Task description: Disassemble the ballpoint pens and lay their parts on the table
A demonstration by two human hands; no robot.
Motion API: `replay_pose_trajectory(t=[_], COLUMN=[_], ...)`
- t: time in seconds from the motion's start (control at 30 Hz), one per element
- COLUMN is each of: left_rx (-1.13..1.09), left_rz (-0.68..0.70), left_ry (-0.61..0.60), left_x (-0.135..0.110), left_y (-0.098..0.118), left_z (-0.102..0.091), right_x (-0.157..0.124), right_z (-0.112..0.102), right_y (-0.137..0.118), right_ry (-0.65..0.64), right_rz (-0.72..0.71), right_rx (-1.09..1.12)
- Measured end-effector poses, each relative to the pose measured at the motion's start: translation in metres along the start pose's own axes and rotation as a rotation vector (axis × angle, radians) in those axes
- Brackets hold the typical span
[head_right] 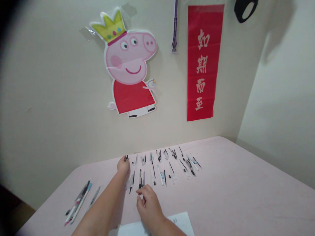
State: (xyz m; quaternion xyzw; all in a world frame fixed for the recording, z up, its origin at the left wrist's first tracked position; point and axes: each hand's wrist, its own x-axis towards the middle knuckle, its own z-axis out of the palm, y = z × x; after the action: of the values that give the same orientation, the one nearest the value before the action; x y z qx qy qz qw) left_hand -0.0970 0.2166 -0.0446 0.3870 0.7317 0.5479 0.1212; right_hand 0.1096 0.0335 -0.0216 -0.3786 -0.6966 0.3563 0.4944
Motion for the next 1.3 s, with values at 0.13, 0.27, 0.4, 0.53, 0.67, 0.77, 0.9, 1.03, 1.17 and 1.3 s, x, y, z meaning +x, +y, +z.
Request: replay_pose_trajectory(t=[0.13,0.27,0.4,0.53,0.67,0.77,0.9,1.03,1.17,1.3], left_rx=[-0.057,-0.081,-0.069,-0.031,-0.003,-0.001,-0.017,-0.034,-0.037,-0.043], left_rz=[-0.045,-0.093,-0.115,-0.132,-0.146,-0.14,-0.124,-0.11,-0.099,-0.09], left_ry=[0.013,0.025,0.019,-0.016,-0.052,-0.067,-0.075,-0.079,-0.107,-0.147], left_x=[0.001,0.003,0.006,0.009,0.01,0.008,0.001,-0.001,0.003,0.007], left_y=[0.004,0.009,0.012,0.012,0.009,0.007,0.004,0.002,0.004,0.007], left_z=[-0.006,-0.014,-0.022,-0.028,-0.032,-0.032,-0.029,-0.026,-0.025,-0.024], right_x=[0.0,0.001,0.001,0.001,0.002,0.002,0.002,0.002,0.003,0.003], right_z=[-0.001,-0.002,-0.002,-0.002,-0.002,-0.001,-0.002,-0.002,-0.002,-0.002], right_y=[-0.003,-0.004,-0.001,-0.001,-0.001,0.0,-0.001,-0.003,-0.003,-0.003], right_ry=[0.01,0.009,0.015,0.01,0.008,0.014,0.01,0.005,0.022,0.023], right_rz=[0.004,0.012,0.012,0.015,0.022,0.018,0.024,0.049,0.045,0.035], right_rx=[0.004,0.013,0.022,0.016,0.009,0.013,0.019,0.022,0.032,0.032])
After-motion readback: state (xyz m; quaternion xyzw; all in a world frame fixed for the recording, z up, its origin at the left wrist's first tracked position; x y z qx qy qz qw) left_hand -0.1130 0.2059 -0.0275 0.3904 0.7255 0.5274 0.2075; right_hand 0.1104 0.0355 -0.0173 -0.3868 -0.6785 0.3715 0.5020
